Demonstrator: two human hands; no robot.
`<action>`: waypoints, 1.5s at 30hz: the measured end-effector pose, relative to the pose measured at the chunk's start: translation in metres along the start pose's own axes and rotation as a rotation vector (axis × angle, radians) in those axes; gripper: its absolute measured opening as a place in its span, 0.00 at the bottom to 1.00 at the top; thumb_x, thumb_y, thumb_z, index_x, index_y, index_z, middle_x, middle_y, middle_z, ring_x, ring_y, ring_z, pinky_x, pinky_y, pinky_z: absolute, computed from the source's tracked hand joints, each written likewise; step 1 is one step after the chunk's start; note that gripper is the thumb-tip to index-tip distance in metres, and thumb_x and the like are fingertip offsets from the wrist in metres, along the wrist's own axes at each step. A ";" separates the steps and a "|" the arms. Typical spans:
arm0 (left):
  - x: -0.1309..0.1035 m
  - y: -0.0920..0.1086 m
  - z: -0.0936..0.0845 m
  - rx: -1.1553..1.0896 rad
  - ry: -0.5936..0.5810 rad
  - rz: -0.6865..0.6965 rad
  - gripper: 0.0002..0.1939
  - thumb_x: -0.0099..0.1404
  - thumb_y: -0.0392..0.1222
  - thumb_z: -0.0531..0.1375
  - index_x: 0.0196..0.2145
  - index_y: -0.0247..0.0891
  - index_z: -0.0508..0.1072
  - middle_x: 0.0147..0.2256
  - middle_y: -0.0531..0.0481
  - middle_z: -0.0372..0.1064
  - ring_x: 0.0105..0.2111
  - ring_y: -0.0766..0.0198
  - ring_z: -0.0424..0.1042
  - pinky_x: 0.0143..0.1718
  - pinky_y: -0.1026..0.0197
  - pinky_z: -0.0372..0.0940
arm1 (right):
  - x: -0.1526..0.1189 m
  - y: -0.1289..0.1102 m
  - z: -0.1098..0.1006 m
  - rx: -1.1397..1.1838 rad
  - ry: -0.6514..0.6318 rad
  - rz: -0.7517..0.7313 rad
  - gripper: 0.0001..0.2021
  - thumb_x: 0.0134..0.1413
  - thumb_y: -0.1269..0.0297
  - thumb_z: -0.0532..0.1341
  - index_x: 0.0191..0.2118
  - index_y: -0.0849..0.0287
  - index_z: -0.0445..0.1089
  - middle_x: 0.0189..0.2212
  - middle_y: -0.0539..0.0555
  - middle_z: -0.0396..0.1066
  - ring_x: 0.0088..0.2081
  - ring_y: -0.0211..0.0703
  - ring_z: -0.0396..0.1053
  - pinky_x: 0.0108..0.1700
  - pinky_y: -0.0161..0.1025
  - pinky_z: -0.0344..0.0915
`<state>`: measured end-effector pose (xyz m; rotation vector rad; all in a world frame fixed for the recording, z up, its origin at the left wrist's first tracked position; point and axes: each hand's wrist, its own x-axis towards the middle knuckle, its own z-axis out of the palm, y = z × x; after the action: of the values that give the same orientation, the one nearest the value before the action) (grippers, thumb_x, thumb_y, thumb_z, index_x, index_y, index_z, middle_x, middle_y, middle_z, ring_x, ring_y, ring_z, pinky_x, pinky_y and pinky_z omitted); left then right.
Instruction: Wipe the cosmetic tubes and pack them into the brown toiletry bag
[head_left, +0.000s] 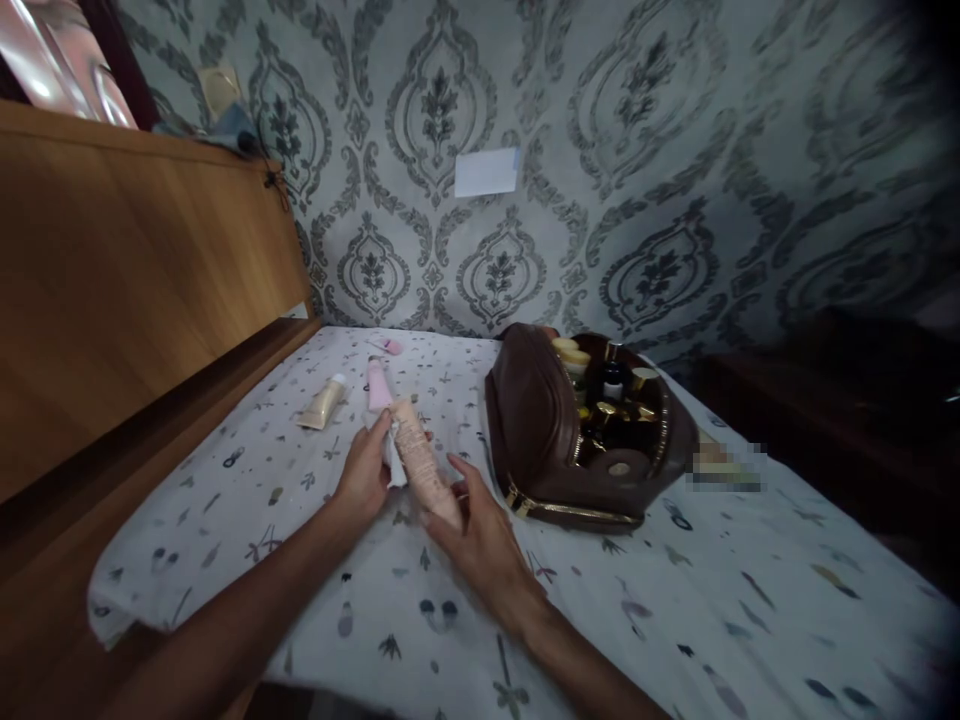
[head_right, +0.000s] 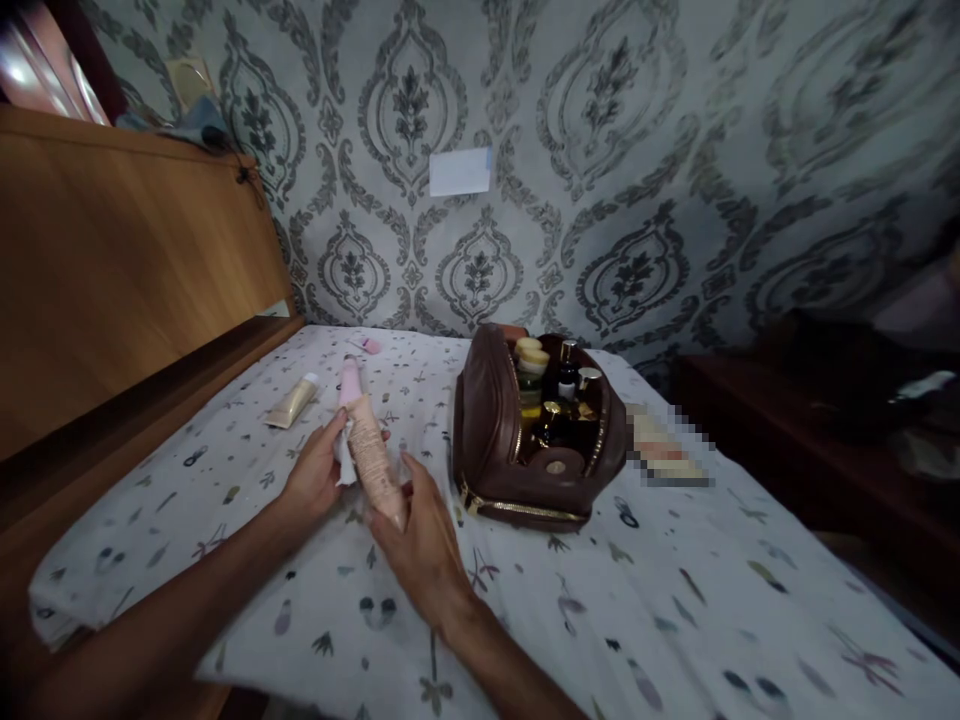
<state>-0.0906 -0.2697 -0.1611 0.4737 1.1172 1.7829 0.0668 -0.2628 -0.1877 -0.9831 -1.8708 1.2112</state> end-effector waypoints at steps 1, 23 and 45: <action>0.001 0.001 -0.001 -0.018 0.016 -0.010 0.21 0.57 0.55 0.66 0.38 0.34 0.74 0.27 0.46 0.76 0.30 0.56 0.78 0.30 0.60 0.71 | 0.001 0.000 0.001 0.123 -0.068 0.087 0.34 0.49 0.53 0.65 0.61 0.57 0.60 0.35 0.54 0.69 0.33 0.44 0.68 0.32 0.40 0.68; -0.021 -0.023 0.006 0.158 -0.188 -0.142 0.29 0.46 0.60 0.71 0.38 0.35 0.73 0.28 0.49 0.75 0.26 0.59 0.75 0.24 0.63 0.66 | 0.008 -0.007 -0.004 0.592 -0.086 0.208 0.27 0.43 0.46 0.70 0.47 0.59 0.74 0.26 0.49 0.69 0.23 0.34 0.59 0.23 0.33 0.56; 0.000 0.013 -0.001 -0.085 0.093 -0.199 0.21 0.65 0.57 0.59 0.46 0.37 0.72 0.29 0.49 0.76 0.23 0.64 0.74 0.26 0.63 0.70 | 0.000 -0.012 -0.001 0.973 -0.431 0.506 0.27 0.42 0.48 0.72 0.42 0.61 0.66 0.31 0.58 0.77 0.29 0.41 0.75 0.25 0.29 0.62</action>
<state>-0.0985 -0.2722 -0.1504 0.2222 1.1073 1.6832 0.0646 -0.2662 -0.1761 -0.6513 -1.0184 2.4500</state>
